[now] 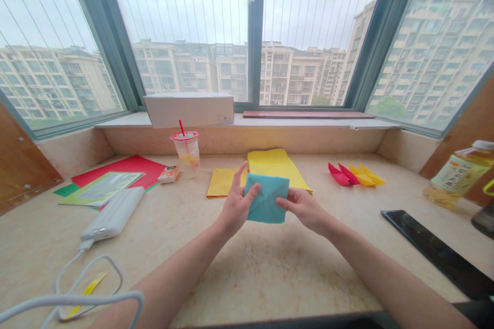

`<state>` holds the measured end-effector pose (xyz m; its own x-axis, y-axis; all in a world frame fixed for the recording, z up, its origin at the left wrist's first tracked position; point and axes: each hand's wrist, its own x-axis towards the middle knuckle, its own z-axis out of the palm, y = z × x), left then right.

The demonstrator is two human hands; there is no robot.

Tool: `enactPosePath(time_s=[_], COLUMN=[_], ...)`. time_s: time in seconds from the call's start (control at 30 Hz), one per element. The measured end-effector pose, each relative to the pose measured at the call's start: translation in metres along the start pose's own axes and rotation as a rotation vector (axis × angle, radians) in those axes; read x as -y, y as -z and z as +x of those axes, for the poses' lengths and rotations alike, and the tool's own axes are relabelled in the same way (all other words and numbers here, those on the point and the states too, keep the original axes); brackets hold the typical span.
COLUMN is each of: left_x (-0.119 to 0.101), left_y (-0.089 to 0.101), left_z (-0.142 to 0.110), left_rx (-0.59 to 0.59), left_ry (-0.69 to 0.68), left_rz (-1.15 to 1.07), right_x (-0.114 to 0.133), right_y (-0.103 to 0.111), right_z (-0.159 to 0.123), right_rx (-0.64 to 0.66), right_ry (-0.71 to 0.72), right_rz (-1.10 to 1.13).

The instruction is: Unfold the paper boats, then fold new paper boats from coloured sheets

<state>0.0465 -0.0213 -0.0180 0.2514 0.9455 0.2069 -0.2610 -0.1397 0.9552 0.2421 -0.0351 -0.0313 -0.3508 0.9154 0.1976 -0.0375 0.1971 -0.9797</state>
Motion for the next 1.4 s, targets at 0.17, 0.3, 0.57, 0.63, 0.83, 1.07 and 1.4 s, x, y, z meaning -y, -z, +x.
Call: enactPosePath(time_s=[0.17, 0.3, 0.57, 0.63, 0.83, 1.07, 1.4], left_x=[0.003, 0.003, 0.0, 0.004, 0.013, 0.009, 0.009], left_y=[0.003, 0.007, -0.001, -0.003, -0.004, -0.003, 0.003], left_z=[0.0, -0.006, -0.01, -0.01, -0.007, -0.005, 0.002], left_rx=[0.048, 0.163, 0.395, 0.429, 0.327, 0.326, 0.153], left_ry=[-0.046, -0.107, -0.257, -0.205, 0.011, 0.02, -0.168], left_rz=[0.231, 0.354, 0.481, 0.472, 0.25, 0.155, 0.228], right_x=[0.002, 0.001, -0.004, -0.006, -0.004, 0.0, 0.01], right_y=[-0.002, -0.001, -0.003, -0.002, 0.006, 0.004, 0.006], right_z=[0.0, -0.001, -0.002, -0.002, 0.0, -0.002, -0.008], right_rx=[-0.014, -0.042, 0.001, -0.02, -0.244, -0.109, -0.208], right_ry=[0.064, 0.117, 0.194, 0.201, 0.25, 0.177, 0.179], right_rz=[0.045, 0.003, -0.088, -0.101, -0.305, -0.285, -0.504])
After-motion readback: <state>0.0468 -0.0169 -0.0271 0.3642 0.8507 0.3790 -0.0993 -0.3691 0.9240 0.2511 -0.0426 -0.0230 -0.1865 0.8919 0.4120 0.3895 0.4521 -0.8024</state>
